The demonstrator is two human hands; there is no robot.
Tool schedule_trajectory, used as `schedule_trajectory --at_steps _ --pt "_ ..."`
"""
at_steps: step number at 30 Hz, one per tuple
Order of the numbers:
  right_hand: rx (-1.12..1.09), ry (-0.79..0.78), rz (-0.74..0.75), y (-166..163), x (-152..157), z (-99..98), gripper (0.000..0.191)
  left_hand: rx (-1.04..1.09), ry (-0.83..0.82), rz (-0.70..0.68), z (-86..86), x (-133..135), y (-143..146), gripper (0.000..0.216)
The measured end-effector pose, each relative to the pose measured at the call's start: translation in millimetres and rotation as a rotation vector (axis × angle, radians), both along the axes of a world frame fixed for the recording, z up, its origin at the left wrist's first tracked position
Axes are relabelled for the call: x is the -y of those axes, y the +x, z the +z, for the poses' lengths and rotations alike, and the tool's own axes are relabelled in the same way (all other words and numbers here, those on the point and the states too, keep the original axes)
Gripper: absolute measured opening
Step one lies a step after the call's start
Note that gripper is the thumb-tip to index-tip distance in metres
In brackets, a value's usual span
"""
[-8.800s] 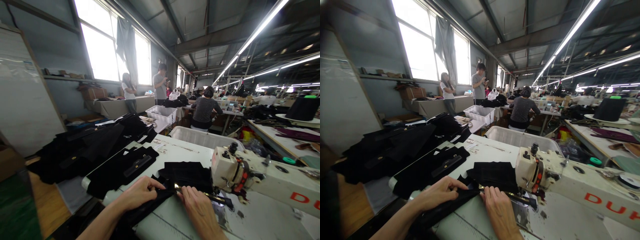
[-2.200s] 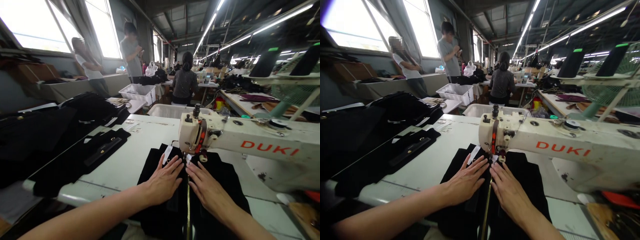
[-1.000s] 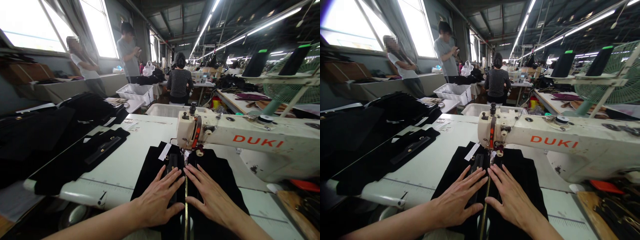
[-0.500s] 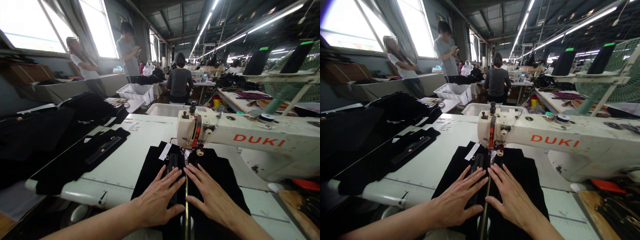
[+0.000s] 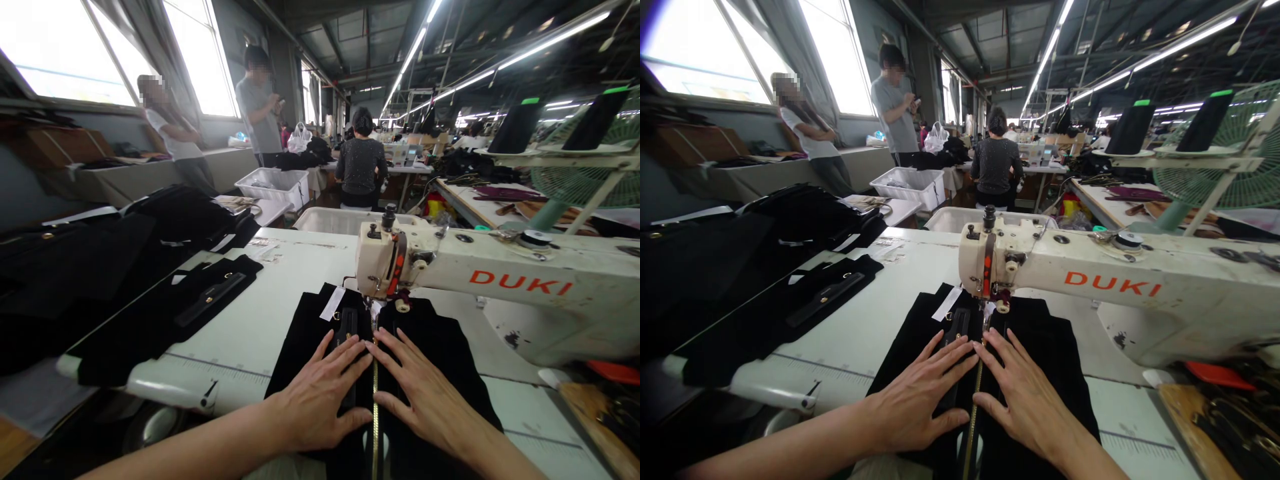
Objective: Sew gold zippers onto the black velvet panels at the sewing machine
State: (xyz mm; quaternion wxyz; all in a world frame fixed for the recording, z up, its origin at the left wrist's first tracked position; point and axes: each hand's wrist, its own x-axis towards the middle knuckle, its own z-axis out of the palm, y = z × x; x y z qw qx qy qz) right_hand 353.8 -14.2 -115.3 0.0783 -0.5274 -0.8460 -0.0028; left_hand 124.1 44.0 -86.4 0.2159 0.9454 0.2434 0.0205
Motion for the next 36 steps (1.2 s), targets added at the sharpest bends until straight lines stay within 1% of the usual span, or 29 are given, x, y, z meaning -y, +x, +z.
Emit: schedule_trajectory --at_steps 5,9,14,18,21,23,25,28,31,34,36 --pt "0.024 0.045 0.022 0 0 2.6 0.063 0.048 -0.012 0.031 3.7 0 2 0.078" --pt "0.055 0.077 0.030 1 -2 0.3 0.065 0.119 0.014 0.018 8.3 -9 5 0.076" --pt "0.066 0.155 0.051 4 -3 -4.2 0.062 0.100 0.011 -0.038 14.9 -20 6 0.084" --pt "0.046 0.219 0.074 4 -3 -3.7 0.062 0.076 -0.038 -0.040 14.6 -20 4 0.086" --pt "-0.028 0.272 0.039 4 -8 -6.3 0.049 0.084 -0.057 -0.037 15.5 -19 2 0.085" --pt "-0.097 0.290 -0.023 4 -15 -10.1 0.040 0.083 -0.034 -0.044 17.5 -20 2 0.077" --pt "-0.121 0.300 -0.068 5 -25 -14.6 0.038 0.062 0.008 -0.047 19.8 -21 3 0.069" --pt "-0.058 0.317 -0.069 4 -37 -20.3 0.038 0.017 0.037 -0.033 21.9 -23 6 0.068" --pt "0.023 0.368 -0.067 2 -41 -22.2 0.038 -0.002 0.028 -0.016 22.1 -23 10 0.075" --pt "0.102 0.440 -0.007 -1 -38 -19.0 0.040 -0.038 0.003 -0.010 21.7 -24 11 0.086" --pt "0.135 0.464 0.021 -2 -37 -15.2 0.040 -0.045 -0.034 -0.030 22.2 -25 11 0.087"
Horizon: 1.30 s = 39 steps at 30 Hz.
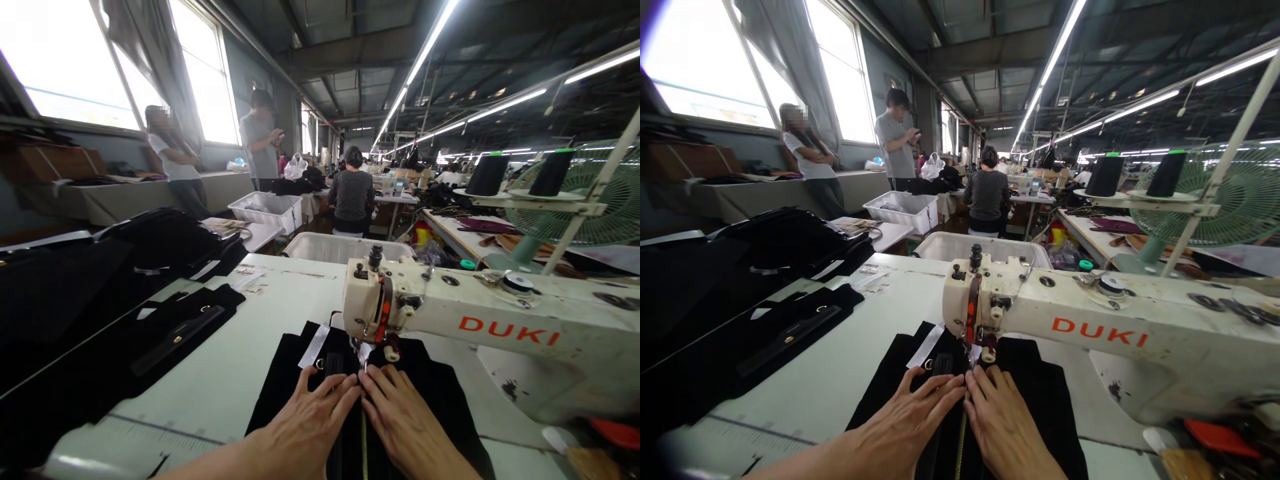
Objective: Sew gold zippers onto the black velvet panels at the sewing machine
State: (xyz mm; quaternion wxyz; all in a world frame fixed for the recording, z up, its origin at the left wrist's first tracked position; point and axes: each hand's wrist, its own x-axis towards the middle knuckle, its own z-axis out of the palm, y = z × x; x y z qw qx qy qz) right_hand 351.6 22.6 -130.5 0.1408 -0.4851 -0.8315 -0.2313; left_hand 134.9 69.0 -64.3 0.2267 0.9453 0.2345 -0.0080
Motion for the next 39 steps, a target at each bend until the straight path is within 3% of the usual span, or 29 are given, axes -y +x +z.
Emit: schedule_trajectory --at_steps 11,15,23,32,39 --pt "-0.131 0.018 0.020 4 -4 -0.9 0.032 -0.003 -0.023 -0.043 7.2 -10 3 0.076" --pt "-0.169 0.120 0.051 7 -9 -4.6 0.033 0.056 -0.027 -0.060 2.9 -14 5 0.064" --pt "-0.018 0.173 0.095 14 -21 -13.0 0.035 0.111 -0.028 -0.074 -14.0 -24 9 0.050" --pt "-0.048 0.128 0.063 16 -28 -16.8 0.036 0.084 -0.038 -0.102 17.6 -27 7 0.061" --pt "-0.069 0.097 0.084 20 -30 -21.3 0.035 0.120 -0.004 -0.136 9.5 -31 8 0.058"
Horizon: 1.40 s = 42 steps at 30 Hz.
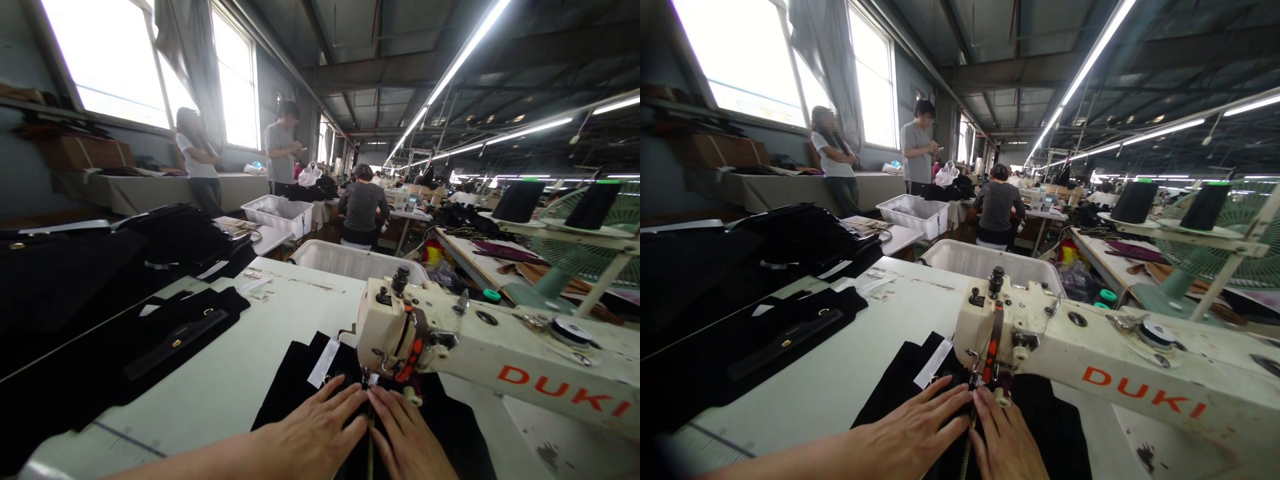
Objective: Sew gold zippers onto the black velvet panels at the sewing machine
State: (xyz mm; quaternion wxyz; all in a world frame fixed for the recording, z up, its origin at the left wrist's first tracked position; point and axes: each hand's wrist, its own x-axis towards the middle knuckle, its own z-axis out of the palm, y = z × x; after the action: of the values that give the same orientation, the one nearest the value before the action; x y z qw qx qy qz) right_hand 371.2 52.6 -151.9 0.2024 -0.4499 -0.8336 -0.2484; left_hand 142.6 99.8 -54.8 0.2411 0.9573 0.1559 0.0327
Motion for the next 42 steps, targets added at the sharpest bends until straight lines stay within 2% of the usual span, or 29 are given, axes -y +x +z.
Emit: schedule_trajectory --at_steps 6,11,14,19,22,27,30,33,37,42 --pt "-0.036 0.014 0.047 3 -2 -5.8 0.036 0.068 0.047 0.002 -17.4 -4 2 0.048" --pt "0.028 0.077 0.031 -2 -1 8.8 0.036 0.109 0.092 0.003 -30.5 -8 0 0.053" --pt "0.090 0.100 0.016 -6 -1 17.3 0.041 0.091 0.092 0.012 -24.2 -7 -1 0.057" --pt "0.071 0.099 0.010 -7 -2 15.4 0.040 -0.004 0.031 0.001 1.4 -2 -2 0.055" --pt "0.046 0.053 0.012 -5 1 13.9 0.037 -0.044 -0.014 0.010 3.4 -1 -4 0.059" --pt "-0.032 -0.076 -0.058 -11 10 23.3 0.037 0.050 0.056 -0.008 -14.1 2 -10 0.080" --pt "-0.046 -0.054 -0.102 -16 22 21.6 0.038 0.050 0.125 0.066 -18.3 12 -11 0.071" --pt "0.084 0.057 -0.054 -18 35 5.0 0.036 0.085 0.194 0.076 -23.5 24 -11 0.062" --pt "0.318 0.169 0.021 -12 41 -18.0 0.035 0.167 0.322 0.037 -44.7 31 -10 0.042" --pt "0.399 0.216 0.077 -5 33 -24.8 0.033 0.322 0.509 0.010 -68.4 28 -7 0.023"
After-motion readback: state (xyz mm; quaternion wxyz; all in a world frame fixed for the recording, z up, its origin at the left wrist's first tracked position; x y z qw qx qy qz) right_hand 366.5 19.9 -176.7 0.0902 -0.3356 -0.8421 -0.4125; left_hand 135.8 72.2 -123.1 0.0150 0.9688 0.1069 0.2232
